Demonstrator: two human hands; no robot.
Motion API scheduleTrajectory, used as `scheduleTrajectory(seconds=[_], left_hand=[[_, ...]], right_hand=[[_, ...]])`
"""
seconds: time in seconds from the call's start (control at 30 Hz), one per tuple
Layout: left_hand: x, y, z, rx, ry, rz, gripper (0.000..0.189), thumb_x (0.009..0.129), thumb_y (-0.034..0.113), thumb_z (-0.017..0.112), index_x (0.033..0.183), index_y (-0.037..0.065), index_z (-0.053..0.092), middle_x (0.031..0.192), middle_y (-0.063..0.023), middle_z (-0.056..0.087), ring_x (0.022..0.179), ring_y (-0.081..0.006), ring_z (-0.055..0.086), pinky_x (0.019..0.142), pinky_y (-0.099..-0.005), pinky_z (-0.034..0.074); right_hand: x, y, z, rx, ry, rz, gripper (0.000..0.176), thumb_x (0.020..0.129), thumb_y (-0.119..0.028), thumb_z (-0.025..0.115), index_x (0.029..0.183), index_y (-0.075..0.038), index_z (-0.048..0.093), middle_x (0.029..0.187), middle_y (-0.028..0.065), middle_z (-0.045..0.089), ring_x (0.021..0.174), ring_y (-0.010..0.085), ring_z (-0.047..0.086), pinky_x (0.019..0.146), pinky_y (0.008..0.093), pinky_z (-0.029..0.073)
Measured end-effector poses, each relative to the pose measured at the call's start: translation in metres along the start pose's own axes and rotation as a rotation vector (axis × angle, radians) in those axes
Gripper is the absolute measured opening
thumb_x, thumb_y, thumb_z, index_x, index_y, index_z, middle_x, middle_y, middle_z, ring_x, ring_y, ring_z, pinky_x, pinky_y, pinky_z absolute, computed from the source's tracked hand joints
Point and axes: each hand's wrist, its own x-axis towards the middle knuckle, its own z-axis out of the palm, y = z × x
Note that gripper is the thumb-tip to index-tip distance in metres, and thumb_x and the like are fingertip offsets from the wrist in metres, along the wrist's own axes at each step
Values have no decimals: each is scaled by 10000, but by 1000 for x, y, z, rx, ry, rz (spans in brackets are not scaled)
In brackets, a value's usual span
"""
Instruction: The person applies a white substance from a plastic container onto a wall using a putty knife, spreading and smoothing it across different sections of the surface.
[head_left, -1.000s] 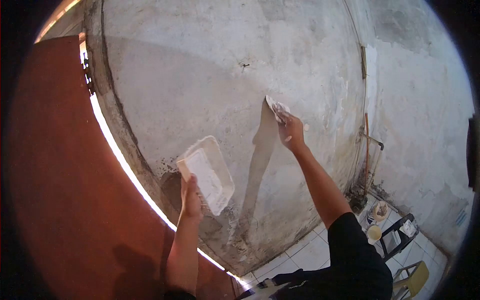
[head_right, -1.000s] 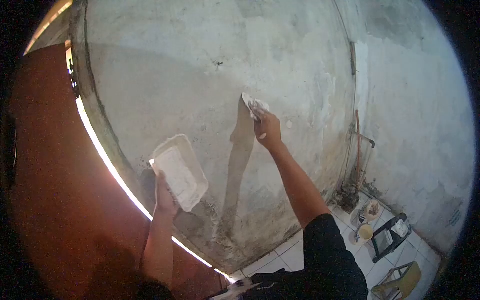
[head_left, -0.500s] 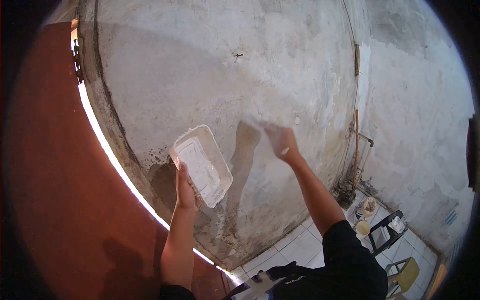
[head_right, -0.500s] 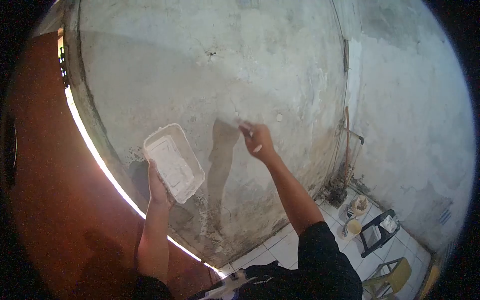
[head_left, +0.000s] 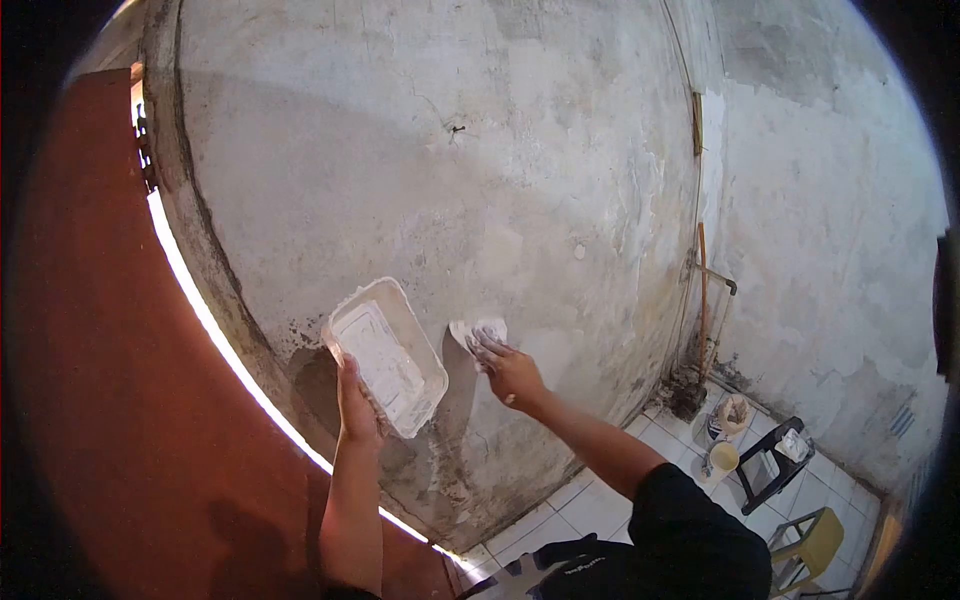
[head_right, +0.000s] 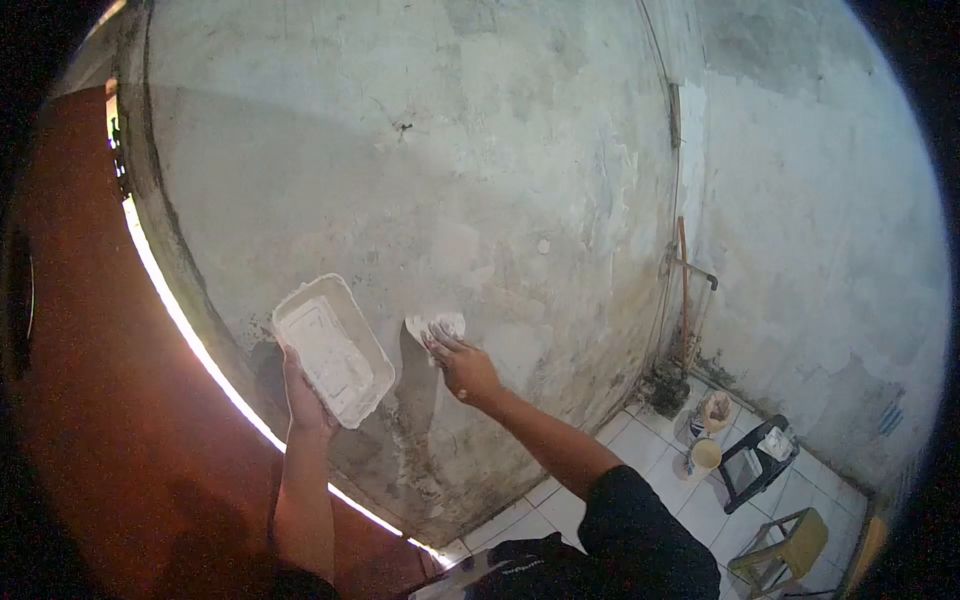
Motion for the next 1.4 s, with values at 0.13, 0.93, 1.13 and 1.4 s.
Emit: scheduleTrajectory(seconds=[0.13,0.93,1.13,1.4], left_hand=[[1,1,-1,47,5,38,705,928,553,389,1403,43,285,1324,-168,453,1173,-311,503,976,-442,431],[-13,-2,-54,142,79,94,711,884,490,537,1368,29,292,1293,-156,470,1166,-286,520,942,-428,468],[-13,3,-47,122,118,79,687,917,510,426,1399,44,276,1346,-165,429,1208,-322,474,991,-452,421],[-1,-8,-50,160,65,112,683,952,542,315,1430,58,247,1411,-178,359,1267,-344,408,1033,-467,373]], right_hand=[[9,32,-43,213,-75,316,288,888,-98,519,1165,-45,578,951,139,659,768,229,643,755,350,520],[116,63,-51,405,631,762,196,808,-129,581,837,64,592,775,244,618,763,393,614,688,441,462],[160,3,-82,215,697,506,176,809,-129,575,837,45,591,765,227,622,760,406,608,680,452,461],[178,34,-149,970,762,415,197,876,-111,567,783,62,581,653,12,552,580,103,514,495,292,423]])
